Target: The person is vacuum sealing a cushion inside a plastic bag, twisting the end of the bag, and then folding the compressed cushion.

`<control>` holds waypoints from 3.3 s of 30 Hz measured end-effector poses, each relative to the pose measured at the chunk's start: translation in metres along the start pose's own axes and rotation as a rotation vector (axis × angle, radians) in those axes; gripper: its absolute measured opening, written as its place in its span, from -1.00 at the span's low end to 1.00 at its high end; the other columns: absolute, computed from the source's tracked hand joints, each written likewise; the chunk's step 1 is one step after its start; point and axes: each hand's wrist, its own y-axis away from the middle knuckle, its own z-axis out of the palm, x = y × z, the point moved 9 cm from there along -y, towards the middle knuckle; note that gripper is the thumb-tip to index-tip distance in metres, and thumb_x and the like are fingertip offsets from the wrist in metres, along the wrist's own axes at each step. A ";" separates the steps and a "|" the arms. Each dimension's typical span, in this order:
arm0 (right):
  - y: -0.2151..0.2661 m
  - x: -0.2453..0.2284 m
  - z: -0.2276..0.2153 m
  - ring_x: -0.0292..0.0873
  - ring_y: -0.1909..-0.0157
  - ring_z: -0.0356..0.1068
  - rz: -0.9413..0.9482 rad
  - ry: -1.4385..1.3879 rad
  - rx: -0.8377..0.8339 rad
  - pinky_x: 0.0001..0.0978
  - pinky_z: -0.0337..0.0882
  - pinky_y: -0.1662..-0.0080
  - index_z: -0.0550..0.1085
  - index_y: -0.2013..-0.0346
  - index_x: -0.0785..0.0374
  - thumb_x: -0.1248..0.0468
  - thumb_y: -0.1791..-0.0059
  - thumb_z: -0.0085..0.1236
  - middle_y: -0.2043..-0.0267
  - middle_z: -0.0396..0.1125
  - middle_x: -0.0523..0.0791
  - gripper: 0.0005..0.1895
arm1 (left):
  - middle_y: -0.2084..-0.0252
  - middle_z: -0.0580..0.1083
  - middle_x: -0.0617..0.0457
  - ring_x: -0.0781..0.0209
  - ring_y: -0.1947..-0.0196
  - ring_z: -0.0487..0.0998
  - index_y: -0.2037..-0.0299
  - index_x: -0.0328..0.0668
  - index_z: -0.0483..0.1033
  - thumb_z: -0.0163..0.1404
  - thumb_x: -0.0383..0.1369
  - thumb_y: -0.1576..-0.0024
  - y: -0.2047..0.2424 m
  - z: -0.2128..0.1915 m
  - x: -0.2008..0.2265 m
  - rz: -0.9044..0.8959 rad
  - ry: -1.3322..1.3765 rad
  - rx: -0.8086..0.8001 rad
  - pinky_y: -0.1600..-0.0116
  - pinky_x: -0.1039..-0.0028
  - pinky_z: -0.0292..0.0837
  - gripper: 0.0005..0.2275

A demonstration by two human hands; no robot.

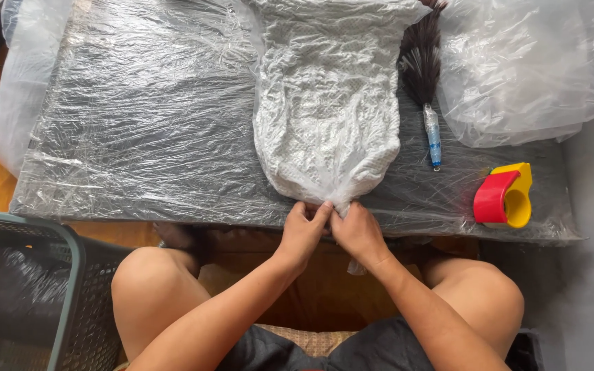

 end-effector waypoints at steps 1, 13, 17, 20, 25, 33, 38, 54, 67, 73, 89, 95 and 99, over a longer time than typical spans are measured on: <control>0.001 0.003 -0.001 0.40 0.04 0.46 0.005 0.019 -0.007 0.27 0.37 0.08 0.49 0.26 0.51 0.00 0.03 -0.03 0.27 0.45 0.33 -0.47 | 0.25 0.55 -0.17 0.08 0.36 0.65 0.13 -0.39 0.51 0.14 -0.14 -0.17 0.000 -0.001 -0.001 0.004 0.047 0.025 0.25 0.36 0.55 -0.63; 0.021 0.024 0.001 0.45 -0.06 0.39 -0.195 -0.128 0.021 0.27 0.36 -0.05 0.32 -0.08 0.49 0.11 -0.09 -0.22 0.11 0.38 0.42 -0.53 | 0.05 0.54 -0.33 0.03 0.16 0.58 -0.07 -0.53 0.47 0.10 -0.17 -0.22 0.026 0.016 0.007 -0.086 0.064 -0.066 0.08 0.29 0.56 -0.55; 0.019 0.036 0.009 0.31 0.27 0.40 -0.254 -0.040 0.017 0.12 0.30 0.27 0.25 0.19 0.31 0.07 -0.14 -0.22 0.28 0.36 0.18 -0.68 | 0.07 0.60 0.11 0.35 0.06 0.54 -0.02 -0.20 0.61 0.00 -0.21 -0.22 0.051 0.022 0.024 -0.129 -0.061 -0.131 -0.09 0.48 0.44 -0.70; 0.021 0.046 0.008 0.35 0.27 0.46 -0.246 0.006 0.181 0.17 0.36 0.20 0.20 -0.07 0.29 0.00 -0.07 -0.11 0.33 0.45 0.18 -0.54 | 0.02 0.61 0.10 0.33 0.04 0.53 -0.08 -0.19 0.61 0.02 -0.20 -0.19 0.060 0.024 0.031 -0.170 -0.137 -0.079 -0.08 0.51 0.42 -0.66; 0.027 0.046 0.008 0.31 0.18 0.50 -0.319 0.011 0.242 0.14 0.42 0.18 0.24 0.03 0.35 -0.03 -0.10 -0.18 0.06 0.46 0.13 -0.54 | -0.02 0.60 0.05 0.33 -0.06 0.54 -0.07 -0.25 0.60 0.06 -0.25 -0.18 0.058 0.030 0.028 -0.130 -0.127 -0.060 -0.17 0.53 0.41 -0.67; 0.069 0.028 -0.005 0.21 0.13 0.36 -0.493 0.007 0.398 0.09 0.44 0.07 0.36 -0.21 0.48 0.20 -0.15 -0.13 0.12 0.20 0.10 -0.55 | -0.20 0.50 -0.03 0.27 -0.15 0.50 -0.24 -0.34 0.43 0.07 -0.24 -0.14 0.056 0.039 0.016 -0.165 -0.105 -0.031 -0.15 0.45 0.43 -0.52; 0.083 0.016 0.002 0.26 0.03 0.20 -0.486 0.066 0.440 0.17 0.30 0.00 0.22 -0.21 0.57 0.16 -0.08 -0.29 0.04 0.20 0.22 -0.45 | 0.07 0.60 0.05 0.42 0.06 0.55 -0.04 -0.25 0.60 0.06 -0.26 -0.24 0.058 0.053 0.021 -0.100 -0.011 -0.105 -0.09 0.68 0.43 -0.73; 0.115 0.028 0.000 0.33 -0.50 0.14 -0.564 0.228 0.346 0.33 0.13 -0.46 0.36 -0.13 0.38 0.10 0.03 0.03 -0.46 0.07 0.32 -0.47 | 0.03 0.59 0.10 0.37 0.13 0.59 -0.09 -0.15 0.50 -0.05 -0.23 -0.37 0.048 0.050 0.006 -0.079 -0.112 -0.120 0.01 0.61 0.53 -0.77; 0.162 0.340 -0.367 -0.27 -0.12 0.43 0.140 -0.856 1.580 -0.40 0.45 -0.10 0.42 -0.04 0.16 -0.04 0.07 0.18 -0.08 0.42 -0.14 -0.51 | 0.23 0.47 0.04 0.06 0.35 0.58 -0.07 -0.18 0.49 -0.11 -0.21 -0.38 0.039 0.041 -0.005 -0.106 -0.011 -0.129 0.43 0.35 0.40 -0.75; 0.141 0.382 -0.435 -0.29 0.10 0.42 0.324 -0.928 1.582 -0.45 0.45 0.06 0.45 0.12 0.15 -0.16 0.19 0.23 0.15 0.40 -0.19 -0.45 | 0.27 0.43 0.06 0.14 0.38 0.50 -0.05 -0.15 0.52 -0.13 -0.17 -0.38 0.043 0.045 -0.003 -0.148 -0.032 -0.101 0.36 0.35 0.41 -0.73; 0.124 0.313 -0.334 -0.32 0.37 0.46 -0.046 -1.107 1.251 -0.56 0.42 0.30 0.51 0.19 0.07 0.27 -0.03 0.19 0.38 0.44 -0.18 -0.93 | 0.23 0.44 0.12 0.27 0.26 0.48 -0.03 -0.12 0.52 -0.22 -0.08 -0.37 0.046 0.029 -0.027 -0.025 -0.088 0.048 0.26 0.42 0.41 -0.65; 0.123 0.166 -0.225 -0.30 0.43 0.34 -0.239 -0.997 0.688 -0.55 0.38 0.23 0.50 0.08 0.26 0.25 -0.11 0.07 0.55 0.20 -0.24 -0.84 | 0.36 0.35 0.13 0.36 0.44 0.36 0.06 -0.14 0.43 -0.18 -0.16 -0.41 0.055 0.001 -0.068 0.017 0.226 0.005 0.48 0.53 0.28 -0.76; 0.113 0.129 -0.133 -0.24 0.61 0.40 -0.251 -0.902 0.383 -0.56 0.41 0.49 0.52 0.15 0.33 0.24 -0.11 0.14 0.63 0.35 -0.04 -0.82 | 0.20 0.55 -0.14 0.15 0.22 0.64 -0.04 -0.33 0.44 -0.19 -0.20 -0.42 0.070 -0.002 -0.067 0.114 0.227 0.076 0.27 0.39 0.58 -0.69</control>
